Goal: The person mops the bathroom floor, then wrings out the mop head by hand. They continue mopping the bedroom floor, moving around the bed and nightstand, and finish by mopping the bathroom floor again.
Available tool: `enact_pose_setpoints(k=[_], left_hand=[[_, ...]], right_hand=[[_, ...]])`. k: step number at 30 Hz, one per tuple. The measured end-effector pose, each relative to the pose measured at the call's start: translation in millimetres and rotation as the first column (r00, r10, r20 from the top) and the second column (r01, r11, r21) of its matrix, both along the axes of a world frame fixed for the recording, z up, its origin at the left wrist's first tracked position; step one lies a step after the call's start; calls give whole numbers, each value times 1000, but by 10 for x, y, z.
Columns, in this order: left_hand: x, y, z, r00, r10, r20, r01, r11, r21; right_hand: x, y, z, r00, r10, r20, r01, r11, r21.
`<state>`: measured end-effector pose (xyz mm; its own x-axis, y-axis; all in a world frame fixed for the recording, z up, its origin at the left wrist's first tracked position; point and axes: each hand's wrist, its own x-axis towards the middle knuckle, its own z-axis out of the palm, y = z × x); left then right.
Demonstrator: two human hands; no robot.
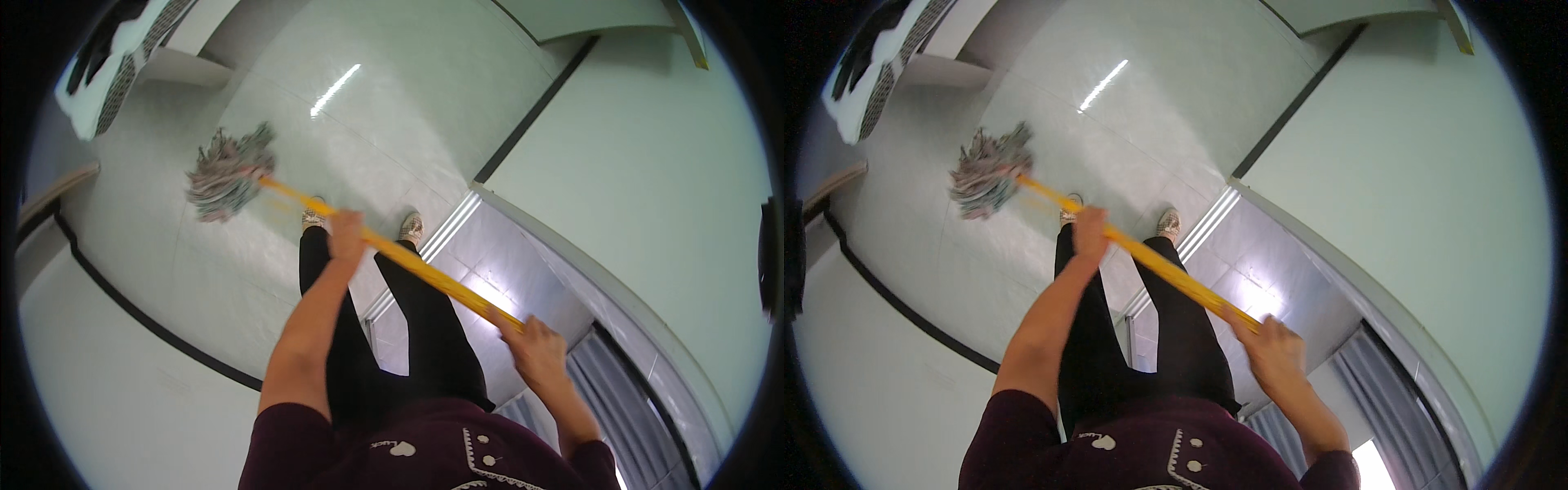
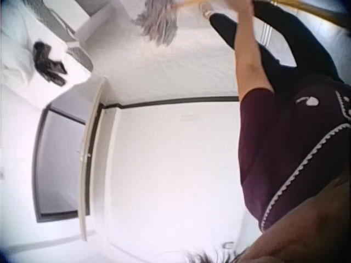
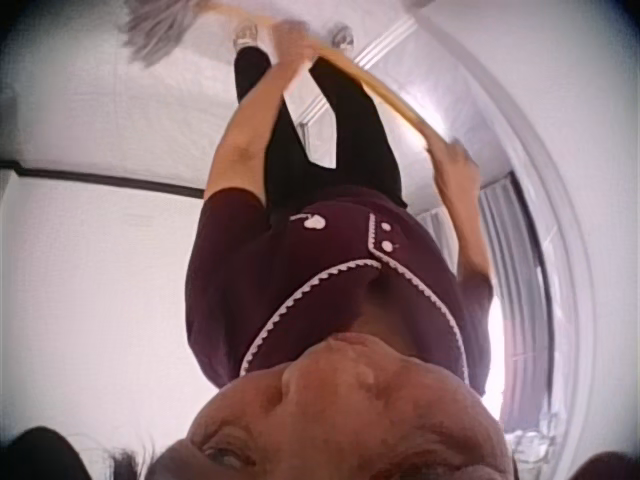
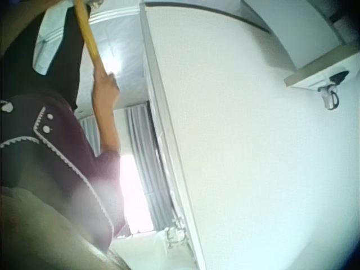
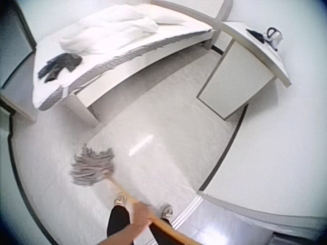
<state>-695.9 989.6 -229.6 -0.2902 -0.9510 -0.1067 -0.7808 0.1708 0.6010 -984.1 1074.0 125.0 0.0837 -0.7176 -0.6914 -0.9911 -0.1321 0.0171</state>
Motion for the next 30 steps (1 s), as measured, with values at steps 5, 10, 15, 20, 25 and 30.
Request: enact_pose_setpoints(k=[5, 10, 15, 20, 25, 30], left_hand=[[-2050, 227, 426, 981, -196, 4, 195, 975, 109], [-3428, 463, 909, 871, -475, -130, 492, 833, 252], [-3454, 659, 759, 725, -614, -314, 674, 725, 139], [-2615, 432, 391, 830, -518, -206, 547, 828, 120], [-979, -195, 93, 968, -220, -122, 220, 975, -17], [332, 1, -167, 966, 161, -201, -184, 978, -101]], right_hand=[[-769, 559, 1096, 962, -48, -268, 52, 999, 10], [-899, 787, 2043, 883, -233, -409, 293, 952, 91], [-855, 998, 1947, 893, -384, -236, 407, 912, 55], [-630, 728, 1313, 907, -419, -40, 421, 904, 74], [341, -3, 781, 964, -266, -12, 265, 955, 137], [1073, -285, 387, 986, 46, 158, -52, 998, 36]])
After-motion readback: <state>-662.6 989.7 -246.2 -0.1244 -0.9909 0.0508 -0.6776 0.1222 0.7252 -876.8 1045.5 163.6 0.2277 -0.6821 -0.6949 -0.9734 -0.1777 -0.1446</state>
